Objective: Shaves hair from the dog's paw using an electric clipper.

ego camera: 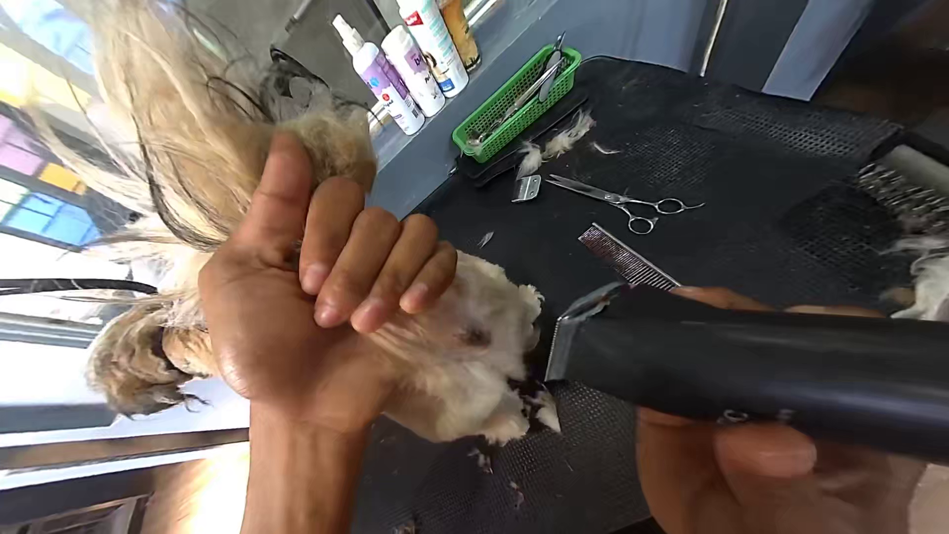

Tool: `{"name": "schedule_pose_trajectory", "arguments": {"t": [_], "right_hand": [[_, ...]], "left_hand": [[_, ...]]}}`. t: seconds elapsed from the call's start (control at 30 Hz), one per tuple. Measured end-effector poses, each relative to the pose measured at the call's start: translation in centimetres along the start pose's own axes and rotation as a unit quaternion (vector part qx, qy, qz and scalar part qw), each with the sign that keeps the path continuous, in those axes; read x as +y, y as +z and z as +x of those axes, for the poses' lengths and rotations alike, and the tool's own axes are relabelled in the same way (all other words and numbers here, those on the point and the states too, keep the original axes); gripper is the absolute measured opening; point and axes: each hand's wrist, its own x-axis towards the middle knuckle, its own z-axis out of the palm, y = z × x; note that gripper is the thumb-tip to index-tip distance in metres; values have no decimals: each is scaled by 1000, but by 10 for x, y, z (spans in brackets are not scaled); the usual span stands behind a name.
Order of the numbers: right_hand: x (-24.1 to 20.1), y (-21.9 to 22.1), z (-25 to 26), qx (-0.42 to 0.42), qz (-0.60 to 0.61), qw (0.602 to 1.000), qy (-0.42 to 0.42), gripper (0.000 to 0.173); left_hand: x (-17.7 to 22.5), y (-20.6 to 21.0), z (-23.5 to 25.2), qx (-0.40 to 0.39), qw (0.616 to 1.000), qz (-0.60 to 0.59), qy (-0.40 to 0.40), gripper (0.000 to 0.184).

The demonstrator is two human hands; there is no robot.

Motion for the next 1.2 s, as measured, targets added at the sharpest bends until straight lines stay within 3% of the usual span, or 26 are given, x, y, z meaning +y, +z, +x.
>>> {"name": "schedule_pose_trajectory", "arguments": {"t": [0.27,0.43,0.7,1.03,1.2], "right_hand": [[11,42,-20,128,-33,991,-18,39],[10,69,-23,134,-31,990,-30,24],[30,73,-34,178,-63,980,-69,42],[37,81,-36,187,-52,977,-93,42],[40,85,-31,183,16,980,-81,36]], "left_hand": [[1,0,-1,7,1000,3,-7,68],[2,-1,-5,6,1000,-3,-5,67],[2,-3,-5,13,1000,-22,3,68],[-1,0,-6,21,1000,-22,9,68],[-2,1,-4,22,999,-24,5,67]]}}
